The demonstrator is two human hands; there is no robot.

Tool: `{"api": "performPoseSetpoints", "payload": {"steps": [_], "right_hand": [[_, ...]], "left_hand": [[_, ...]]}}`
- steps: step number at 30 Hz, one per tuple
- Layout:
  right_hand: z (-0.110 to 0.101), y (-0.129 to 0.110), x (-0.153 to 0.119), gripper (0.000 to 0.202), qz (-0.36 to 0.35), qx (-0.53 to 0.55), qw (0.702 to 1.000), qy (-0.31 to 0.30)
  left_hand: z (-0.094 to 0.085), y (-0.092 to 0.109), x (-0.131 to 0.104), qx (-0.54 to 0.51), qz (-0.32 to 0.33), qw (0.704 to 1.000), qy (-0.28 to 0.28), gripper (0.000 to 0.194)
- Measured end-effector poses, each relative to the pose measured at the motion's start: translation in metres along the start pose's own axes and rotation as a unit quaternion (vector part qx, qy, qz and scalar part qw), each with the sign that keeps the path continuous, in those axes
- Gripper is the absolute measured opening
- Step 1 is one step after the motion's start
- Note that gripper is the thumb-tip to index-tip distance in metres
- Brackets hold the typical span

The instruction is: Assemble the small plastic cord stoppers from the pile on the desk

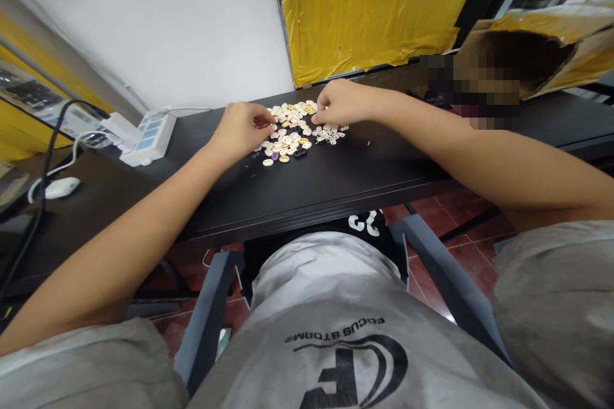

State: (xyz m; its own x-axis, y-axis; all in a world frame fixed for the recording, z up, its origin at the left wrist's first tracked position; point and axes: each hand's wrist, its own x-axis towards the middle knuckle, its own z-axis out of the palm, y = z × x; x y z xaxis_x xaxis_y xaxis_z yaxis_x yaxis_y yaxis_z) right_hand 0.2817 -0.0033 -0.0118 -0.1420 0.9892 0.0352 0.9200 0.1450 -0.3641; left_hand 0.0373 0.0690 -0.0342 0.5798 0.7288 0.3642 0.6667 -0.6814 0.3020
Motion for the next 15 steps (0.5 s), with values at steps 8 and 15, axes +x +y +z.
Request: {"api": "performPoseSetpoints", "payload": {"steps": [8,15], "right_hand": [[0.0,0.0,0.0,0.02,-0.005,0.006,1.0,-0.004],[0.001,0.003,0.003,0.018,-0.02,0.004,1.0,0.012]], "left_hand": [[0.004,-0.011,0.003,-0.049,0.01,0.998,0.028,0.013],[-0.002,0.006,-0.002,-0.1,0.0,0.994,0.049,0.023]]}}
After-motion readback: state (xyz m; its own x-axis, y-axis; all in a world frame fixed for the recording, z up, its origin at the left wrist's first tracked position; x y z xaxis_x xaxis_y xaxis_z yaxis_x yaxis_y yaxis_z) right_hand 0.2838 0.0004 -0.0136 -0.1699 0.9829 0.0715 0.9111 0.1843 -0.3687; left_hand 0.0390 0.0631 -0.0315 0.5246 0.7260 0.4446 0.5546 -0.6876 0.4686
